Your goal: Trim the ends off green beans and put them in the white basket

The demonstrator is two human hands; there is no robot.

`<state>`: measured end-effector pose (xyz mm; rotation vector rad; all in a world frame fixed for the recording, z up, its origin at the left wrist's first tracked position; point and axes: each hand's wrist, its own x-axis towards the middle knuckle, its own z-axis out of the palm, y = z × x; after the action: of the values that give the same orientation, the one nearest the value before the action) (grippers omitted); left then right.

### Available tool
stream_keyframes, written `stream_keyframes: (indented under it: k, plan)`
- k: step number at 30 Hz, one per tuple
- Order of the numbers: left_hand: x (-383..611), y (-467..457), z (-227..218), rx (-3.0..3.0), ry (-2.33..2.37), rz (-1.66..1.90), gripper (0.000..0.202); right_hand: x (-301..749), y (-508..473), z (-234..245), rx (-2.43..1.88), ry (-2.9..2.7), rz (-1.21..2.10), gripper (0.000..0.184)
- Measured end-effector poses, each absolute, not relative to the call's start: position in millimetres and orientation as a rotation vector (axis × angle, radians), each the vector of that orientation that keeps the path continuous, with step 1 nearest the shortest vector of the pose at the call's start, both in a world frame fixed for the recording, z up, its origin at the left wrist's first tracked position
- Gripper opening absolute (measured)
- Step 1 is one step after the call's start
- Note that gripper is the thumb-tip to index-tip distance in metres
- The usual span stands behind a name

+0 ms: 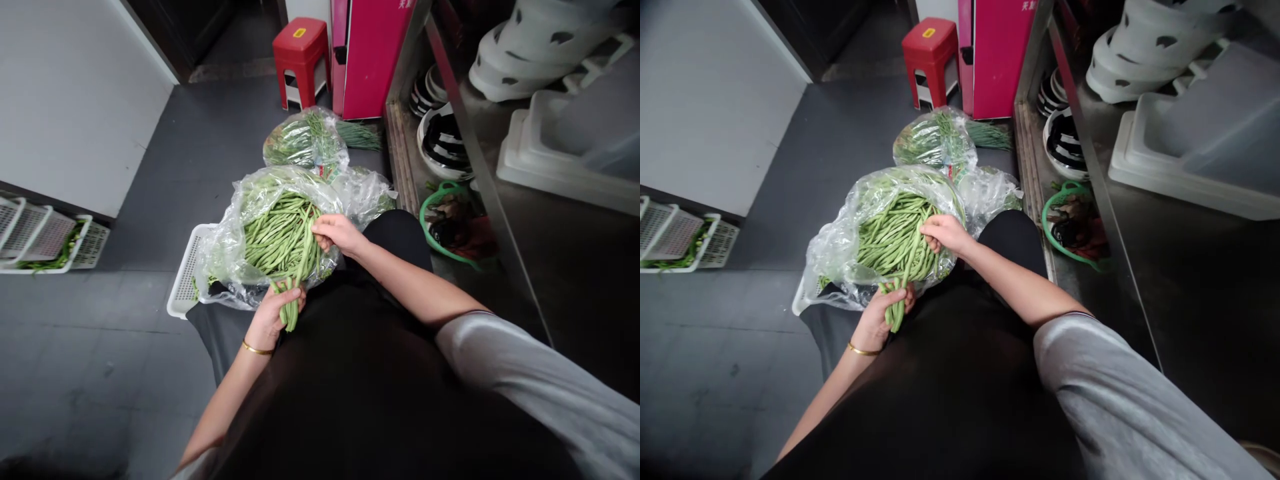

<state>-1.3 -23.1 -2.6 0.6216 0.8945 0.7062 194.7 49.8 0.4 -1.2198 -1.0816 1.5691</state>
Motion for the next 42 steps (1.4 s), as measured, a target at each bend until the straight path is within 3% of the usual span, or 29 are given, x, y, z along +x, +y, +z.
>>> stream_keyframes:
  k: [3, 7, 9, 15, 18, 21, 26, 28, 32, 35, 42]
  plan:
    - [0, -18, -8, 0.477, 1.044, 0.759, 0.017, 198, 22, 21, -1.195, -1.461, 1.236, 0.021]
    - [4, -7, -21, 0.295, 1.129, 0.72, 0.011, 188, -21, 50, -0.775, -2.084, 1.028, 0.017]
    - [4, -5, -24, 0.288, 1.111, 0.704, 0.011, 182, -26, 53, -0.779, -2.02, 1.09, 0.018]
    - [-2, -12, -15, 0.479, 0.901, 0.671, 0.022, 177, 5, 11, -1.08, -1.165, 1.749, 0.028]
    - [1, -17, -5, 0.558, 0.891, 0.679, 0.027, 175, 9, -2, -1.096, -1.079, 1.784, 0.027]
    - [6, -17, 2, 0.506, 0.984, 0.769, 0.021, 176, 0, 7, -1.174, -1.212, 1.549, 0.022]
    - [9, -10, -1, 0.262, 1.141, 0.84, 0.011, 175, -21, 32, -0.97, -1.973, 0.987, 0.019]
    - [9, -8, -3, 0.231, 1.137, 0.872, 0.011, 171, -20, 29, -0.983, -1.99, 1.093, 0.02]
    - [7, -11, -7, 0.316, 1.036, 0.777, 0.016, 165, -7, 5, -1.173, -1.652, 1.617, 0.02]
    - [4, -17, -8, 0.428, 0.978, 0.736, 0.025, 169, -1, -6, -1.195, -1.617, 1.749, 0.02]
    - [-9, -20, -3, 0.783, 0.881, 0.452, 0.03, 196, 15, 6, -0.873, -1.864, 2.322, 0.027]
